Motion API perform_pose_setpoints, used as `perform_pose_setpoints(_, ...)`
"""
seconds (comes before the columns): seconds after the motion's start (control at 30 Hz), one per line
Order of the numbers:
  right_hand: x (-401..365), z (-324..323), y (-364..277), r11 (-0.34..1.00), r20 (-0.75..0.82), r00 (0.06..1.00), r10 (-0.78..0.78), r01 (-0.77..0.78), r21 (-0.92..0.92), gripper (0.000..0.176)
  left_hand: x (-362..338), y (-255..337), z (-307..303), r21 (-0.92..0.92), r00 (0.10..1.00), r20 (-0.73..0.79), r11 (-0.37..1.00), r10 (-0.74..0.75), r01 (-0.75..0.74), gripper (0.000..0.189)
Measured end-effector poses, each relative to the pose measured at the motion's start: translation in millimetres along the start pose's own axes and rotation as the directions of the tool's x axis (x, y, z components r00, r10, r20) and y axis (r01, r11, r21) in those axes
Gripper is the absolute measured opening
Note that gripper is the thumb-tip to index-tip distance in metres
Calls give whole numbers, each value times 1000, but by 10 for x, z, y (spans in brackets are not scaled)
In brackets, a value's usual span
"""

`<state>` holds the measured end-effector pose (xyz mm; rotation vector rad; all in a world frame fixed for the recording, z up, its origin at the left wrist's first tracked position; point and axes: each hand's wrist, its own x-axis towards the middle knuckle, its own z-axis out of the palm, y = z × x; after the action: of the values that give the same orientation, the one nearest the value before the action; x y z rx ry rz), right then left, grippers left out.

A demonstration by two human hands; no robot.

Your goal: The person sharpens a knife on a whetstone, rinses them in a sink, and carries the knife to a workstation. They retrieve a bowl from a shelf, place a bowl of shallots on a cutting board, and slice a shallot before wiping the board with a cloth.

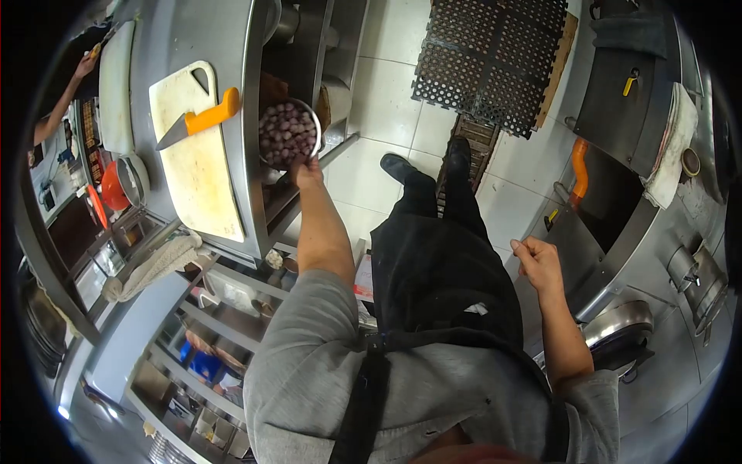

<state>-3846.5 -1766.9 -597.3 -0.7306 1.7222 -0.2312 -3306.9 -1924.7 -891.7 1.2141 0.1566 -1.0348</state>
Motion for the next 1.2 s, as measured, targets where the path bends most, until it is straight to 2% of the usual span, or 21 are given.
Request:
perform_pose_setpoints(0.07, -18, -18, 26, 1000, -6, 1000, 8, -8, 28, 38, -343, -19, 120, 233, 979, -180, 962, -99, 140, 24)
perform_pose_setpoints(0.1, -32, -29, 25, 999, -17, 1000, 15, -14, 51, 37, -605, -64, 311, 284, 961, -274, 953, -23, 104, 14)
perform_pose_setpoints(0.13, -63, -37, 36, 999, -19, 1000, -3, 4, 52, 37, -741, -133, 233, 232, 989, -127, 967, -78, 106, 11)
perform_pose_setpoints(0.17, -87, -43, 46, 998, -24, 999, -28, 29, 50, 37, -809, -212, 159, 308, 984, -127, 938, -124, 158, 11)
perform_pose_setpoints(0.23, -122, -79, -13, 997, -45, 997, -61, 63, 38, 37, -1516, -204, 573, 376, 963, -149, 888, -225, 266, 13)
perform_pose_setpoints(0.33, -119, -159, -43, 985, -93, 981, -172, 168, -44, 38, -2112, -114, 728, 521, 929, 43, 802, -367, 292, 17)
perform_pose_setpoints(0.37, -31, -185, 9, 968, -84, 970, -228, 216, -128, 39, -2233, -67, 744, 609, 920, 18, 734, -391, 300, 32)
perform_pose_setpoints(0.4, 45, -200, 23, 960, -96, 962, -256, 242, -138, 39, -2548, 140, 1010, 646, 913, 29, 705, -406, 293, 36)
perform_pose_setpoints(0.43, 131, -213, -6, 951, -100, 953, -285, 268, -154, 38, -2649, 202, 1040, 610, 901, 106, 743, -420, 275, 41)
perform_pose_setpoints(0.47, 218, -213, -36, 948, -96, 947, -306, 294, -124, 38, -2735, 359, 1066, 653, 862, 132, 697, -489, 296, 44)
perform_pose_setpoints(0.53, 351, -272, -272, 921, -60, 924, -377, 367, -132, 37, -3105, 823, 1355, 647, 877, 170, 722, -449, 245, 45)
perform_pose_setpoints(0.6, 435, -246, -622, 948, -33, 951, -306, 301, -105, 37, -3251, 1245, 1488, 580, 900, 189, 784, -394, 222, 45)
perform_pose_setpoints(0.67, 466, -134, -1101, 914, -5, 932, -363, 355, -198, 36, -3261, 1704, 1465, 509, 911, 209, 835, -355, 208, 45)
perform_pose_setpoints(0.73, 601, 6, -1492, 853, 51, 904, -423, 417, -313, 36, -3273, 2152, 1475, 443, 967, 184, 893, -178, 80, 44)
perform_pose_setpoints(0.8, 885, 190, -1828, 751, 73, 843, -533, 511, -418, 37, -3114, 2548, 1368, 393, 985, 165, 919, -46, -23, 44)
perform_pose_setpoints(0.83, 903, 296, -2064, 697, 100, 804, -587, 564, -443, 37, -2905, 2699, 1222, 418, 992, 118, 909, -41, -12, 46)
perform_pose_setpoints(0.93, 818, 795, -2941, 532, 176, 671, -720, 697, -481, 37, -2482, 3017, 1136, 270, 984, 2, 948, 176, -170, 45)
perform_pose_setpoints(1.03, 570, 1378, -3719, 393, 271, 541, -796, 802, -450, 35, -2092, 3250, 1142, 225, 972, -129, 960, 197, -165, 42)
perform_pose_setpoints(1.1, 400, 1776, -4128, 301, 295, 450, -843, 849, -435, 27, -1790, 3315, 1110, 164, 976, -130, 975, 174, -151, 41)
perform_pose_setpoints(1.17, 539, 2136, -4353, 55, 365, 219, -905, 910, -411, 18, -1608, 3321, 1103, 117, 981, -128, 985, 144, -129, 39)
perform_pose_setpoints(1.2, 539, 2270, -4478, 85, 403, 279, -872, 895, -438, 12, -1583, 3328, 1132, 117, 985, -121, 987, 127, -112, 39)
